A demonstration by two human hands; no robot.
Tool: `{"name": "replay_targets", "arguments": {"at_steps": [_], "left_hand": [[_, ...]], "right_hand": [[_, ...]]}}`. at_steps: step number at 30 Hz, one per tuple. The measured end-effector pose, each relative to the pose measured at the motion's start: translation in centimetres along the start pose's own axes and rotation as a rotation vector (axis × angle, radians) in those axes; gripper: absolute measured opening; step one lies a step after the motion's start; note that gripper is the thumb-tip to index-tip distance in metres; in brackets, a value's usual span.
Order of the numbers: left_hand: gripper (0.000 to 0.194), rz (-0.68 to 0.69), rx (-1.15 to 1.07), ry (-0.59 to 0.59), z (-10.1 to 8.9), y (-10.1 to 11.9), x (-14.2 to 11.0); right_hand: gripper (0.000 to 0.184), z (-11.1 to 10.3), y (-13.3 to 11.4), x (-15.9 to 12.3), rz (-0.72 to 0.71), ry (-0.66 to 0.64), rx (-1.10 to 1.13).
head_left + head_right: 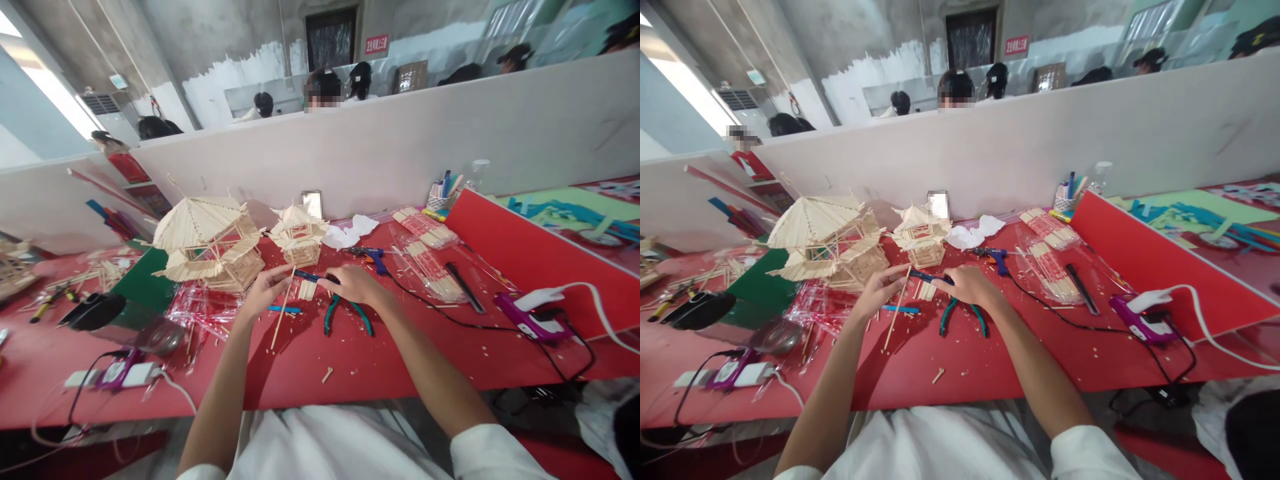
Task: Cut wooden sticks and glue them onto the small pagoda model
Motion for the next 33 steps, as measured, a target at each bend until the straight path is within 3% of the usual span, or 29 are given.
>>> {"name": "replay_targets", "arguments": {"at_steps": [7, 14, 20, 22, 26, 30, 33], "left_hand": [[0.052, 0.067, 0.098, -0.076, 0.9, 1.3, 0.3], [0.054, 0.002, 0.081, -0.103, 1.0, 1.7, 0.9], [0.044, 0.0, -0.065, 0.027, 0.1, 2.4, 1.0], [0.042, 0.019, -0.082, 0.012, 0.1, 2.7, 1.0], [0.036, 0.111, 0.118, -0.095, 0.4, 3.5, 1.4], [0.032, 0.164, 0.227, -0.101, 0.0, 3.6, 1.8], [0.029, 0.249, 0.441, -0.154, 0.5, 3.8, 1.6]], "right_hand": [[0.058, -0.1, -0.2, 0.0, 0.007, 0.041, -0.029], [0.061, 0.0, -0.1, 0.3, 0.008, 0.083, -0.072], [0.061, 0.2, 0.1, 0.4, 0.053, 0.056, -0.107], [0.06, 0.3, 0.0, 0.4, 0.046, 0.052, -0.123], [0.059, 0.6, -0.3, 0.4, 0.036, 0.04, -0.138], [0.058, 0.8, -0.4, 0.5, 0.014, 0.044, -0.137], [0.059, 0.9, -0.3, 0.6, 0.0, 0.046, -0.15]]}}
Point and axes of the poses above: each hand's wrist, its own x-axis towards the middle knuckle, its own z-axis out of the palm, y = z × x, the point moved 7 cm from there along x, towards the middle knuckle, and after that the axes turned 8 degrees about x, right-handed, at the moved point
